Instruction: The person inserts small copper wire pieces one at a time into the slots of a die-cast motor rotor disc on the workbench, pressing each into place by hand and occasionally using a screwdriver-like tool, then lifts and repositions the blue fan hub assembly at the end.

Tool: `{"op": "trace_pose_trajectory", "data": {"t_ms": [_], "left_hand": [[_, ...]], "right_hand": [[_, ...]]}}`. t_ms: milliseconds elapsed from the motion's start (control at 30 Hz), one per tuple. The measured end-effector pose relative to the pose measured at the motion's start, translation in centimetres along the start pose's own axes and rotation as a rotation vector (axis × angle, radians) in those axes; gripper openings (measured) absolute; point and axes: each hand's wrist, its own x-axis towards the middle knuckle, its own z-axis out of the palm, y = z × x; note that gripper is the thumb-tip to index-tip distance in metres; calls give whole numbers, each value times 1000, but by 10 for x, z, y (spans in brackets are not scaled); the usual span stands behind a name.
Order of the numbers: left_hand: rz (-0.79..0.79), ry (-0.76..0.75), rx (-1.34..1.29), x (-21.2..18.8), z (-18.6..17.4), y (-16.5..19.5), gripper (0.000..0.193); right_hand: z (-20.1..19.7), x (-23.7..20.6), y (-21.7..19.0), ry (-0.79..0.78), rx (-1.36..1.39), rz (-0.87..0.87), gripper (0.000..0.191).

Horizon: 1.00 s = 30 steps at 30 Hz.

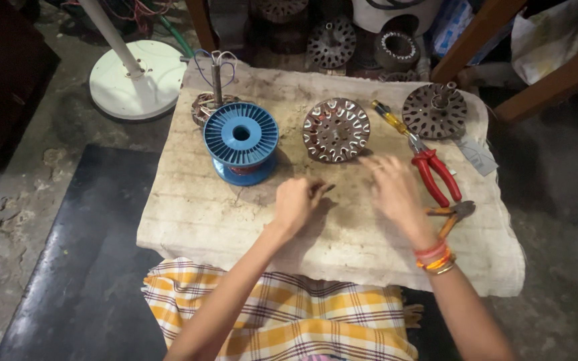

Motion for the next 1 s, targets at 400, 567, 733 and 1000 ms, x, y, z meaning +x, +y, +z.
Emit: {"op": "trace_pose_trajectory", "data": {"t_ms": [400, 567, 733, 1000], "left_hand": [[103, 168, 43, -8, -16, -10, 13], [56, 189, 37, -10, -33, -23, 11], [91, 193, -52, -12, -30, -22, 14], [122, 153, -87, -8, -14, -7, 14]], "right_hand": [[54, -8, -31, -433, 1062, 606, 46], [71, -21, 3, -242, 967, 689, 18], [47, -10, -5, -272, 426, 422, 33], [40, 17, -65, -313, 938, 356, 61]]}}
